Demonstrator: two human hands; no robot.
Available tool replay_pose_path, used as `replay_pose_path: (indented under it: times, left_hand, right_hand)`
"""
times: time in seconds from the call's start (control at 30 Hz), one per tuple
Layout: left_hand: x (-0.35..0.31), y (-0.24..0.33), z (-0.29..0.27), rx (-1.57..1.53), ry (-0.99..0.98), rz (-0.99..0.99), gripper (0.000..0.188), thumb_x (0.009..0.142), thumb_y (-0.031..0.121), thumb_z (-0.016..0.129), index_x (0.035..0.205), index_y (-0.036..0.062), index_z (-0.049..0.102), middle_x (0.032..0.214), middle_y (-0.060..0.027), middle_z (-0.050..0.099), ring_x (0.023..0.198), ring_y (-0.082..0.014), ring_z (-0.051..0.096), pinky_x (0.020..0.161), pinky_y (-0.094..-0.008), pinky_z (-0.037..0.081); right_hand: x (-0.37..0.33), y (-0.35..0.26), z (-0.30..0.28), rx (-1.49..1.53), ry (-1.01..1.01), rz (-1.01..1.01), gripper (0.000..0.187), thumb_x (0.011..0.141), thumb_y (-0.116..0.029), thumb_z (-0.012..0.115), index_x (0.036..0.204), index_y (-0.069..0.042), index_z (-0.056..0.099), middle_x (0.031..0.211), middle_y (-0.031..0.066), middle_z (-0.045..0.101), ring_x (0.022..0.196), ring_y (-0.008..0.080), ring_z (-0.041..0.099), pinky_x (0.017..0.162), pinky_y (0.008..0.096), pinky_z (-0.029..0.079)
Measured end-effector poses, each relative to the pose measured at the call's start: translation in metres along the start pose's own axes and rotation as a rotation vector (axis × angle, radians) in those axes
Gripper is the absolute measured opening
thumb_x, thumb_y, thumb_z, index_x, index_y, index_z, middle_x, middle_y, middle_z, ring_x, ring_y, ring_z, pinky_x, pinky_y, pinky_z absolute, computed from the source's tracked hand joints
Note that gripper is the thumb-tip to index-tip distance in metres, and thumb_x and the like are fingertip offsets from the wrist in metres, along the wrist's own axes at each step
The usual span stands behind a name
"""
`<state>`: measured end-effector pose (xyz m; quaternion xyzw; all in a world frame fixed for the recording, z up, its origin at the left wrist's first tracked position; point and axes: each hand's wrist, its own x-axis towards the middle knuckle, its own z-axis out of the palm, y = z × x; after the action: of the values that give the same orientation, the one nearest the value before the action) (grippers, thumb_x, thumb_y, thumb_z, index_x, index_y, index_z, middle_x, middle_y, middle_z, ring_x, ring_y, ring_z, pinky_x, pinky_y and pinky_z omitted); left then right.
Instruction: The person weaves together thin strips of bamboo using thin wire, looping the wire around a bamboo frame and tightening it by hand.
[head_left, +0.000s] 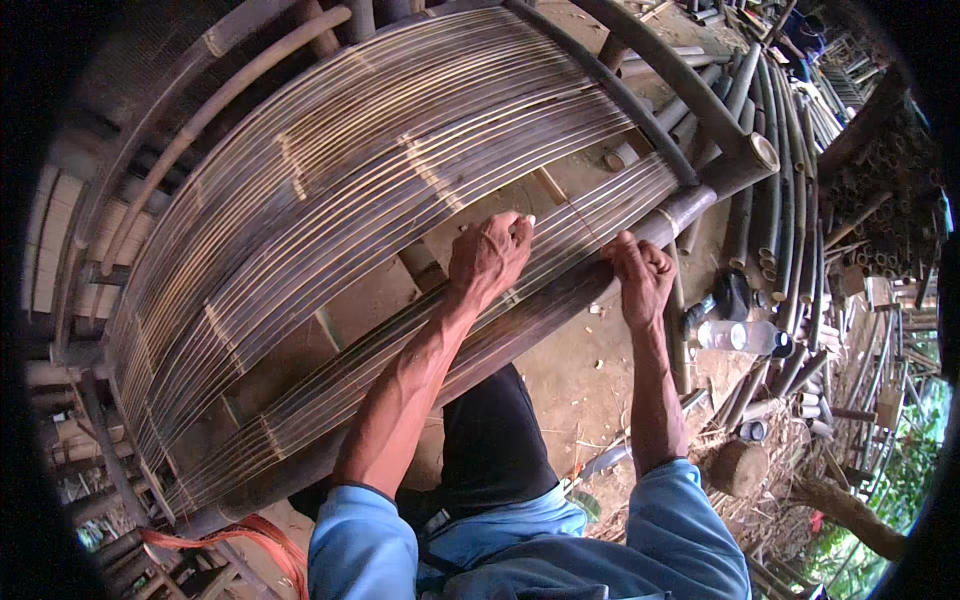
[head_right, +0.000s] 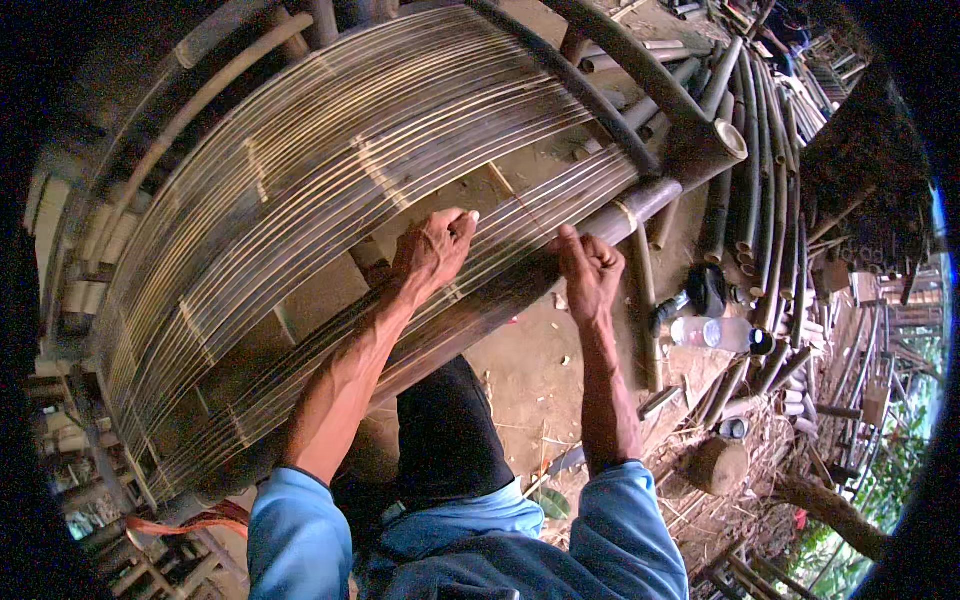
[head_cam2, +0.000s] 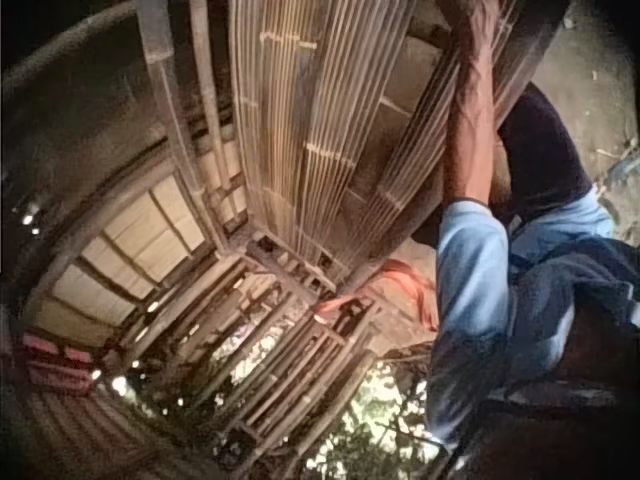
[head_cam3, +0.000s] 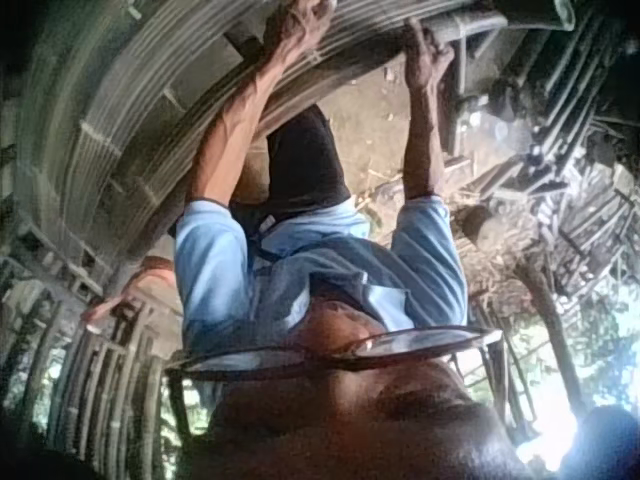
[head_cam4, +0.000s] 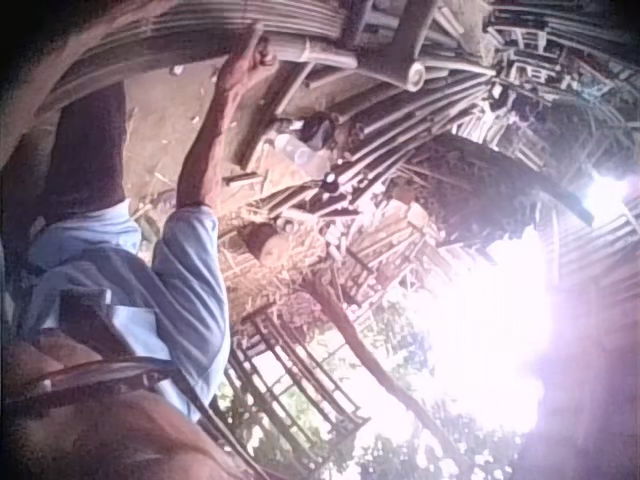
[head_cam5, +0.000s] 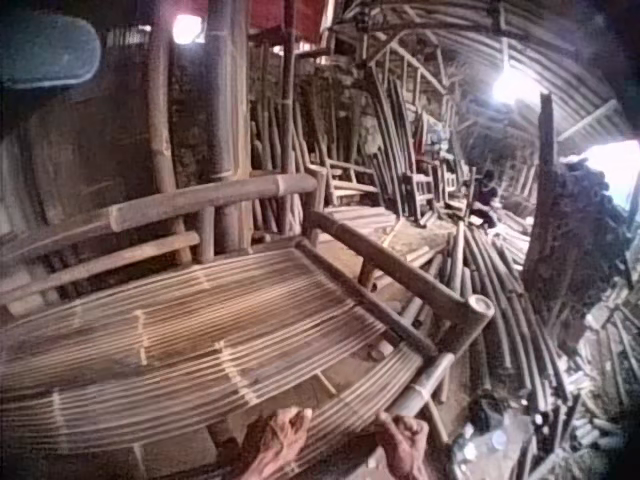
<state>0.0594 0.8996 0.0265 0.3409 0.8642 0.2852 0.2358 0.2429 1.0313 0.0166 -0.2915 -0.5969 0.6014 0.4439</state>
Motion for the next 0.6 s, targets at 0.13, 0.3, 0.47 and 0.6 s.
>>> replay_pose_path:
  times: [0.13, 0.3, 0.47, 0.6]
  left_hand:
    - [-0.007, -0.018, -0.020, 0.071, 0.353, 0.274, 0.017, 0.086, 0.014, 0.074, 0.093, 0.0033, 0.063, 0.087, -0.0093, 0.066, 0.081, -0.0252, 0.063, 0.073, -0.0424, 0.050]
    - [-0.023, -0.061, -0.087, 0.455, 0.183, 0.216, 0.026, 0.080, 0.011, 0.077, 0.101, 0.0035, 0.061, 0.095, -0.0172, 0.066, 0.092, -0.0348, 0.068, 0.069, -0.0461, 0.054]
    - [-0.014, -0.065, -0.077, 0.694, 0.337, 0.474, 0.013, 0.082, 0.008, 0.068, 0.091, 0.0036, 0.060, 0.087, -0.0146, 0.063, 0.085, -0.0350, 0.065, 0.071, -0.0465, 0.051]
    - [-0.010, -0.065, -0.075, 0.787, 0.395, 0.638, 0.012, 0.081, 0.005, 0.066, 0.092, 0.0051, 0.060, 0.089, -0.0143, 0.059, 0.080, -0.0345, 0.063, 0.071, -0.0462, 0.050]
  right_hand:
    - [0.014, 0.006, -0.013, -0.181, 0.051, 0.038, 0.051, 0.098, -0.019, 0.068, 0.057, -0.011, 0.040, 0.060, 0.0000, 0.054, 0.055, 0.0074, 0.045, 0.051, 0.0251, 0.032]
    - [0.017, 0.026, 0.014, -0.524, 0.063, -0.288, 0.043, 0.096, -0.022, 0.069, 0.063, -0.005, 0.047, 0.055, 0.0048, 0.047, 0.049, 0.0191, 0.042, 0.049, 0.0346, 0.034]
    - [0.017, 0.021, 0.014, -0.659, 0.056, -0.384, 0.043, 0.094, -0.023, 0.068, 0.065, -0.003, 0.044, 0.059, 0.0175, 0.049, 0.054, 0.0361, 0.053, 0.052, 0.0461, 0.041]
    - [0.016, 0.024, 0.012, -0.651, 0.058, -0.402, 0.044, 0.095, -0.025, 0.067, 0.065, -0.004, 0.043, 0.059, 0.0182, 0.047, 0.055, 0.0381, 0.052, 0.051, 0.0474, 0.040]
